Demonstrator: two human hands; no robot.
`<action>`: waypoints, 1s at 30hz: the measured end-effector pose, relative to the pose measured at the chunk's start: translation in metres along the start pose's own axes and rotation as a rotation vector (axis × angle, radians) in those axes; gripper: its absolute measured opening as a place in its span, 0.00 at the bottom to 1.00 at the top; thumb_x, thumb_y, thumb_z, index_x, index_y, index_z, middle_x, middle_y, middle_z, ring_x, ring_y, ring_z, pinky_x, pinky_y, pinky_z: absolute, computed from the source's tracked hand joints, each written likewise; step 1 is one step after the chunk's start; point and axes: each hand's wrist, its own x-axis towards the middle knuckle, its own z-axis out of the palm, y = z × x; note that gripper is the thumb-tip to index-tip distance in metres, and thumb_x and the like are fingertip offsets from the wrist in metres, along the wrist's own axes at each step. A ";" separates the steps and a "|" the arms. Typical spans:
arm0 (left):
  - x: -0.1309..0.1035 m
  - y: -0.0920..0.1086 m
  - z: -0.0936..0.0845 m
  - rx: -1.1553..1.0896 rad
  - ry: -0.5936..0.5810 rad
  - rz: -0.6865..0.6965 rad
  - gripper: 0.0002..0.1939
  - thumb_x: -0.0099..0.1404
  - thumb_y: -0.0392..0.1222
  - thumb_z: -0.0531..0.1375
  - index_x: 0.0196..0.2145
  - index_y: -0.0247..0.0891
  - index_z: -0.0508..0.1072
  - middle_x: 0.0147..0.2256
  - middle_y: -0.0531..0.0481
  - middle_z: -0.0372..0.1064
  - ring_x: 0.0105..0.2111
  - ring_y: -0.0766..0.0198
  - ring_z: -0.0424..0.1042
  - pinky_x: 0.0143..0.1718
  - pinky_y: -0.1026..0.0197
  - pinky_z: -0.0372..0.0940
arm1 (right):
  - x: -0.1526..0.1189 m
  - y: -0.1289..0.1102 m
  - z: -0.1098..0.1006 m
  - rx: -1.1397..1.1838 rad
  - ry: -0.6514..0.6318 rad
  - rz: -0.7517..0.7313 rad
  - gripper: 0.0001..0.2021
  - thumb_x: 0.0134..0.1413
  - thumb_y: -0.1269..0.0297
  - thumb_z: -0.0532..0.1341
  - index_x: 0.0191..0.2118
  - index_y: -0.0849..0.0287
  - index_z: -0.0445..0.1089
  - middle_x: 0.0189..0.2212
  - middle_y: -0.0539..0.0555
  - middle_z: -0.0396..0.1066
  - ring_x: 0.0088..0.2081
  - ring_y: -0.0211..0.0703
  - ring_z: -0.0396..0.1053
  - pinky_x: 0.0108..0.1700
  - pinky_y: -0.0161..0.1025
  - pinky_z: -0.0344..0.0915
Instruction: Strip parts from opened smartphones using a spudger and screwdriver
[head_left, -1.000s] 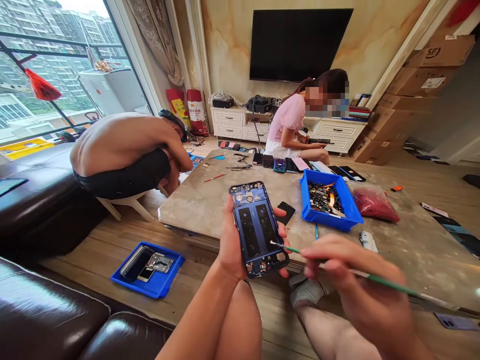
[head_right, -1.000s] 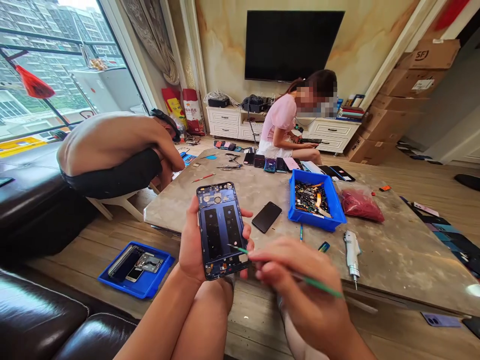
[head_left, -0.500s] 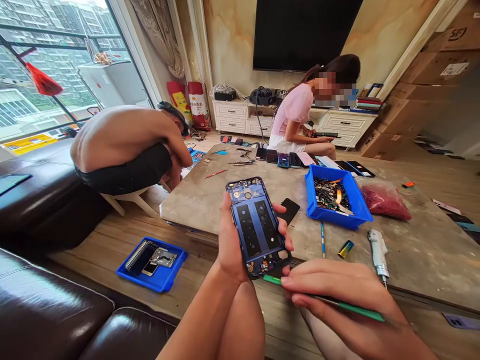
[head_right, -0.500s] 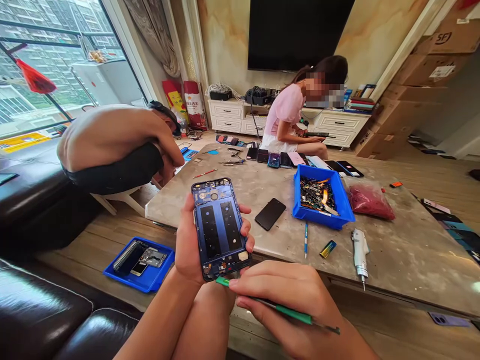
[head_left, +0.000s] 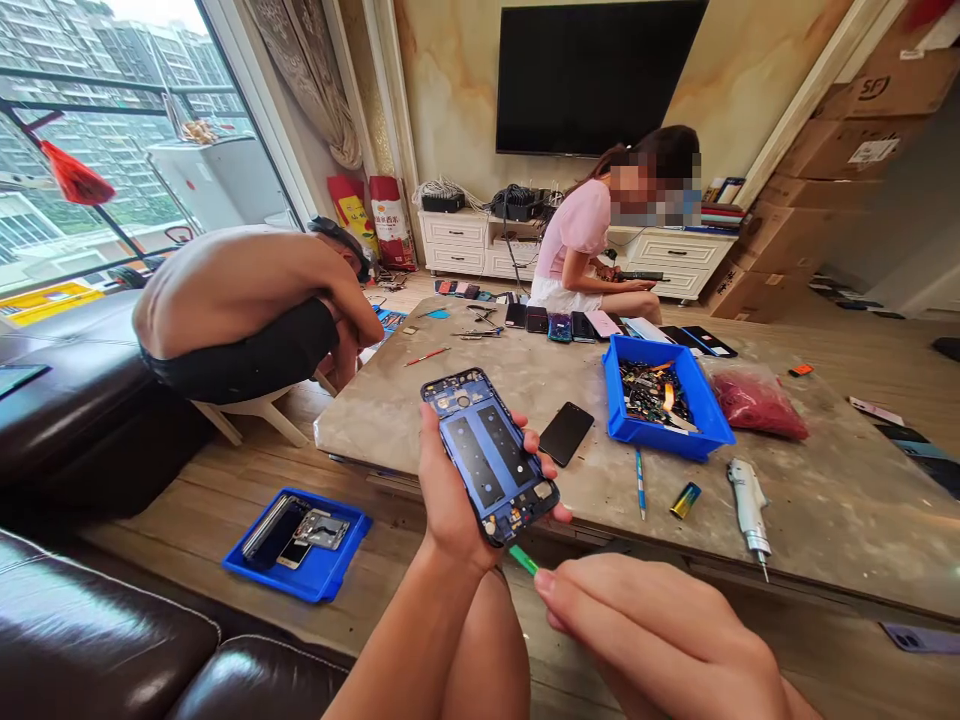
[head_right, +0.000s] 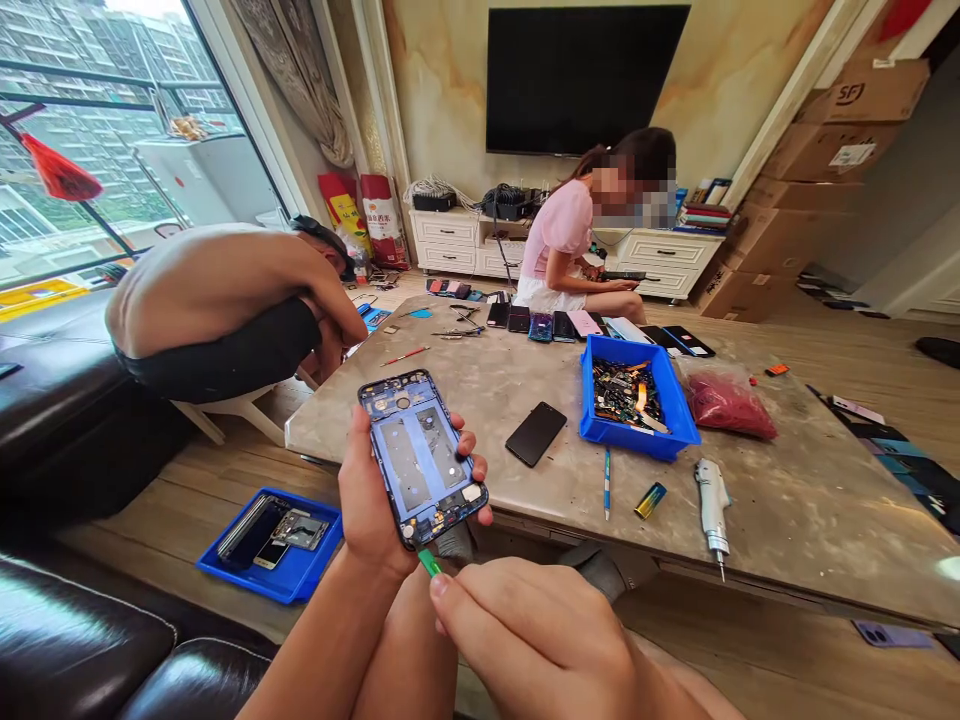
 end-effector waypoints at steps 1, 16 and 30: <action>0.000 0.000 0.000 0.000 0.025 0.012 0.44 0.68 0.75 0.37 0.40 0.32 0.73 0.33 0.44 0.67 0.29 0.52 0.72 0.22 0.42 0.74 | -0.001 -0.001 -0.002 -0.018 -0.023 0.015 0.16 0.73 0.71 0.55 0.60 0.66 0.71 0.50 0.60 0.77 0.50 0.46 0.77 0.51 0.34 0.77; -0.001 0.004 -0.005 0.008 0.004 0.100 0.44 0.67 0.75 0.36 0.41 0.33 0.73 0.33 0.43 0.67 0.30 0.50 0.71 0.23 0.42 0.74 | 0.024 0.002 -0.001 -0.014 0.206 0.249 0.11 0.68 0.56 0.64 0.46 0.56 0.80 0.39 0.56 0.80 0.43 0.46 0.80 0.44 0.31 0.79; 0.000 0.000 0.002 0.117 -0.088 -0.083 0.46 0.66 0.76 0.32 0.40 0.34 0.72 0.32 0.44 0.66 0.29 0.53 0.71 0.23 0.47 0.74 | 0.023 0.013 -0.016 0.298 0.075 0.143 0.10 0.62 0.80 0.64 0.46 0.65 0.78 0.42 0.55 0.79 0.46 0.37 0.79 0.56 0.25 0.72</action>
